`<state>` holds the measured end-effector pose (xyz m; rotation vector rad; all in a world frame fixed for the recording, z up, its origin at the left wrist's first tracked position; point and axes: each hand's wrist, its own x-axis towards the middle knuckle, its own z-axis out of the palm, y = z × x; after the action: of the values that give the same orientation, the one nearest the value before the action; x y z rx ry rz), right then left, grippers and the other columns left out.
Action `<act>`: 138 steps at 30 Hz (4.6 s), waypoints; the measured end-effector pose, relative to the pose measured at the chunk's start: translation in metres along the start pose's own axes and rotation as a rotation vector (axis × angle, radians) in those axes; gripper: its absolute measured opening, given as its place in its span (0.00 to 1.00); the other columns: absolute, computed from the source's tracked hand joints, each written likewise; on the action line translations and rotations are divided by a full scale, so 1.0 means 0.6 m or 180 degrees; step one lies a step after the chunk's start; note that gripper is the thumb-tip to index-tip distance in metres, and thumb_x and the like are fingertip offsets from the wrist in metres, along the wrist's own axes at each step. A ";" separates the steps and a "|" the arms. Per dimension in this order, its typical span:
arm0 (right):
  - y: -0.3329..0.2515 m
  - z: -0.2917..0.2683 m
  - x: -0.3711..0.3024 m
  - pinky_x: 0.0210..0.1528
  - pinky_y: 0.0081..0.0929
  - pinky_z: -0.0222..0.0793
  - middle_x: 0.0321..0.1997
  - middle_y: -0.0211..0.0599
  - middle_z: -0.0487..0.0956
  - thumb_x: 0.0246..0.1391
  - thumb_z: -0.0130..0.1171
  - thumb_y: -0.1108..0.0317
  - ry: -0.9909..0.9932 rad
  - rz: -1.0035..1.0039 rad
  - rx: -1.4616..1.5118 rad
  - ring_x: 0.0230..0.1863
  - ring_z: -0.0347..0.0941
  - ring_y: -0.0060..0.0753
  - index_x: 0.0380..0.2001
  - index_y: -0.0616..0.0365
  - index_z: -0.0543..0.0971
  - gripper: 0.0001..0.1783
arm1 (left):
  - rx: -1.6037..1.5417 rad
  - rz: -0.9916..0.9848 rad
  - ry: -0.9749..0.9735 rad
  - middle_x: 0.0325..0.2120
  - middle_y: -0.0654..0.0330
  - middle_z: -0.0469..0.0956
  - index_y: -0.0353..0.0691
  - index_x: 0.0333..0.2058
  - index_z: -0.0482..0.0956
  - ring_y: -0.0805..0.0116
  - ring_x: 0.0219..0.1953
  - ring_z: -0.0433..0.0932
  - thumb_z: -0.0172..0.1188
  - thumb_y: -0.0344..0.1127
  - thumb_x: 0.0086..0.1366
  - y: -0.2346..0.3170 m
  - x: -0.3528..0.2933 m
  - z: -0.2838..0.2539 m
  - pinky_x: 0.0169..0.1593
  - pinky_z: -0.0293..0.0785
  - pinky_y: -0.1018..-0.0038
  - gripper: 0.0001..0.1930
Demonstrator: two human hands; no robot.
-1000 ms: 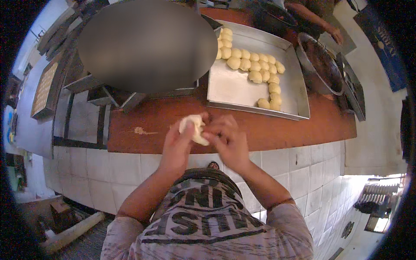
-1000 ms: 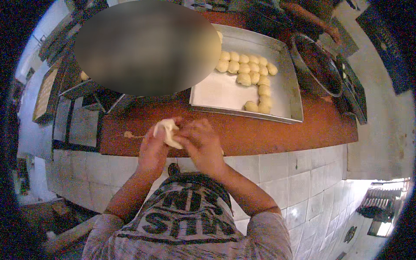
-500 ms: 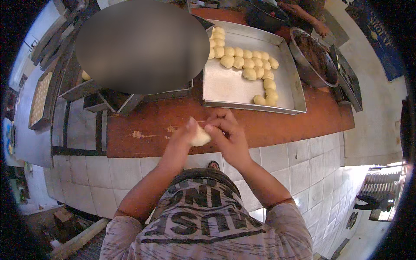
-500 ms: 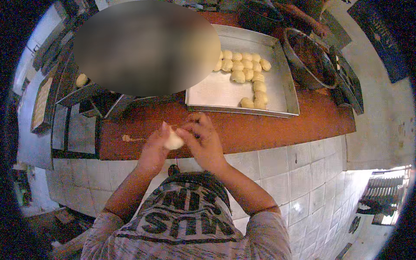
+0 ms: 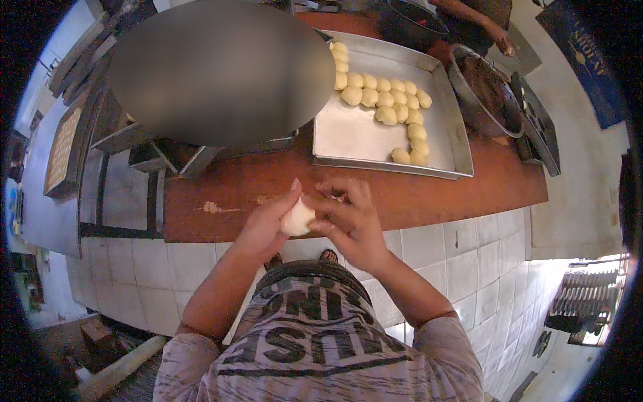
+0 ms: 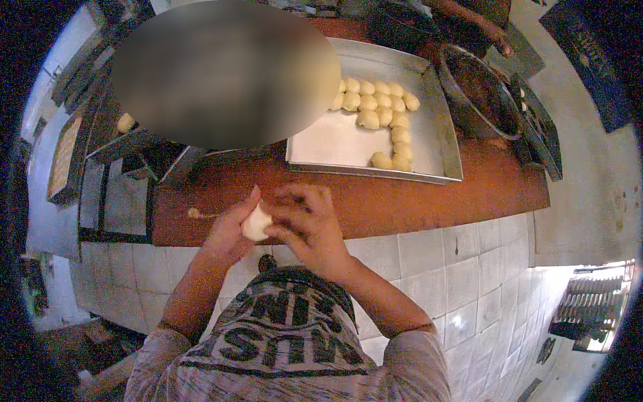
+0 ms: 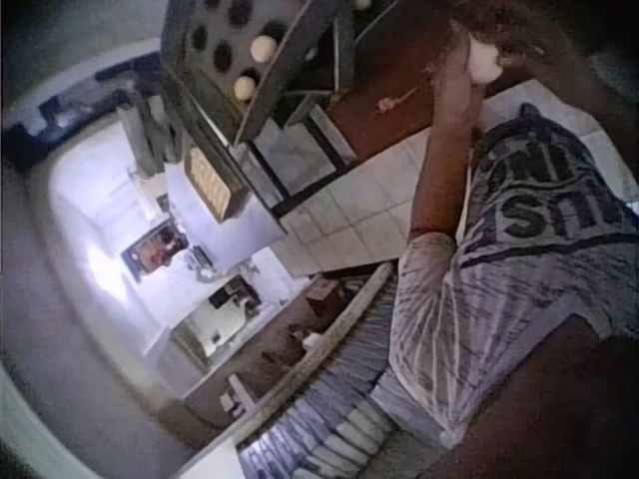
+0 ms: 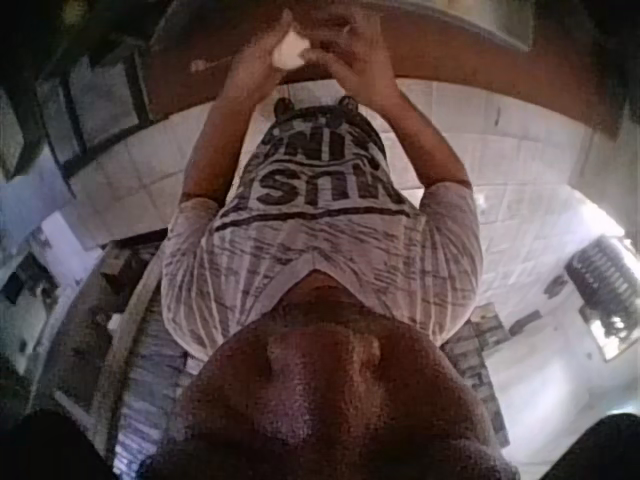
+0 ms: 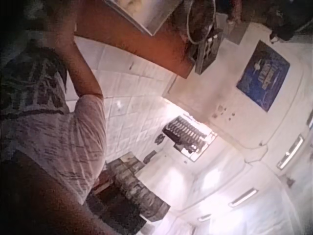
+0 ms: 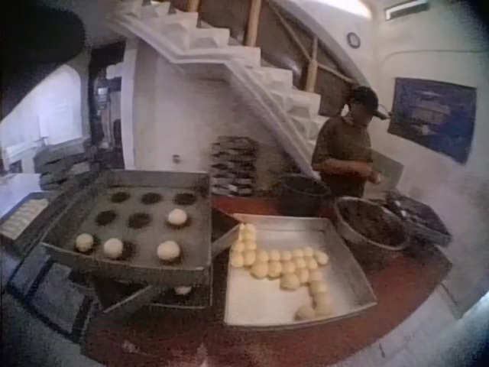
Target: The person picks up dough balls from a tray, flattens them, adds a chocolate filling using a spoon, and then pinches the dough closed before placing them onto a baking tray.
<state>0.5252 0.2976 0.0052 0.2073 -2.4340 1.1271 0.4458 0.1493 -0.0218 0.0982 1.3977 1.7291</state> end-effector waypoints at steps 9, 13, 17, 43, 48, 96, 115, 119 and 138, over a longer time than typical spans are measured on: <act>-0.026 0.005 0.002 0.31 0.15 0.68 0.34 0.31 0.73 0.49 0.58 0.72 -0.0749 0.0910 0.2057 0.34 0.69 0.23 0.27 0.56 0.76 0.02 | -0.1392 0.0627 -0.1222 0.53 0.50 0.65 0.39 0.61 0.52 0.60 0.56 0.64 0.29 0.72 0.57 0.049 -0.008 0.005 0.57 0.61 0.70 0.45; -0.011 0.043 0.023 0.33 0.25 0.73 0.32 0.28 0.75 0.52 0.57 0.69 -0.0002 0.2016 0.4677 0.32 0.72 0.22 0.30 0.54 0.75 0.03 | -0.0324 0.1717 -0.0350 0.55 0.52 0.62 0.40 0.58 0.56 0.62 0.54 0.65 0.54 0.59 0.50 0.003 -0.012 0.022 0.55 0.64 0.67 0.41; -0.026 0.065 0.040 0.34 0.24 0.71 0.35 0.32 0.77 0.53 0.55 0.69 -0.0556 0.2194 0.3541 0.33 0.74 0.26 0.38 0.58 0.76 0.09 | 0.0673 0.2330 0.0608 0.45 0.57 0.69 0.38 0.45 0.68 0.69 0.50 0.67 0.68 0.33 0.47 0.004 -0.013 -0.003 0.52 0.63 0.74 0.26; 0.082 0.291 0.606 0.55 0.36 0.59 0.52 0.50 0.70 0.52 0.53 0.57 -0.0197 -0.1201 -0.2056 0.52 0.66 0.48 0.54 0.55 0.67 0.27 | 0.3223 0.3526 0.2289 0.36 0.53 0.76 0.36 0.43 0.74 0.58 0.36 0.75 0.49 0.30 0.61 0.338 -0.089 -0.345 0.42 0.69 0.69 0.12; -0.065 0.124 0.534 0.52 0.31 0.62 0.46 0.44 0.75 0.56 0.49 0.61 0.0732 -0.1026 0.0042 0.46 0.71 0.42 0.51 0.58 0.70 0.21 | 0.4027 0.2490 0.1543 0.46 0.49 0.73 0.36 0.50 0.69 0.53 0.48 0.72 0.46 0.31 0.58 0.412 0.027 -0.372 0.52 0.65 0.65 0.20; 0.625 -0.704 0.063 0.34 0.41 0.73 0.31 0.47 0.78 0.49 0.45 0.71 -0.0054 0.2028 -0.4418 0.34 0.76 0.51 0.31 0.60 0.78 0.11 | 0.0345 0.0556 0.0487 0.37 0.60 0.70 0.37 0.44 0.70 0.73 0.40 0.70 0.49 0.26 0.57 0.101 0.288 0.101 0.43 0.68 0.77 0.14; 0.323 -0.617 0.067 0.26 0.14 0.57 0.25 0.21 0.73 0.53 0.53 0.65 0.0375 0.2556 -0.0089 0.24 0.62 0.13 0.37 0.57 0.77 0.11 | 0.1384 0.0947 0.0101 0.35 0.61 0.70 0.38 0.50 0.62 0.72 0.38 0.70 0.54 0.28 0.59 0.077 0.162 0.124 0.39 0.66 0.78 0.20; 0.195 -0.389 0.051 0.28 0.14 0.59 0.26 0.22 0.70 0.54 0.53 0.62 0.0850 0.2544 0.1460 0.26 0.63 0.14 0.36 0.55 0.73 0.10 | 0.2185 0.1480 -0.0276 0.36 0.61 0.70 0.36 0.47 0.64 0.67 0.40 0.71 0.50 0.24 0.60 0.089 0.153 0.104 0.45 0.66 0.76 0.16; 0.008 0.105 0.014 0.28 0.18 0.68 0.29 0.31 0.78 0.52 0.57 0.69 -0.0564 0.2819 0.2649 0.26 0.72 0.19 0.42 0.62 0.75 0.14 | -0.0980 0.0416 0.0280 0.39 0.59 0.75 0.32 0.46 0.70 0.71 0.42 0.74 0.55 0.33 0.61 0.007 -0.028 -0.159 0.47 0.70 0.76 0.16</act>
<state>0.4953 0.2538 -0.0303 -0.6125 -2.0372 2.5496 0.4005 0.0668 -0.0456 -0.0580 1.1919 2.0593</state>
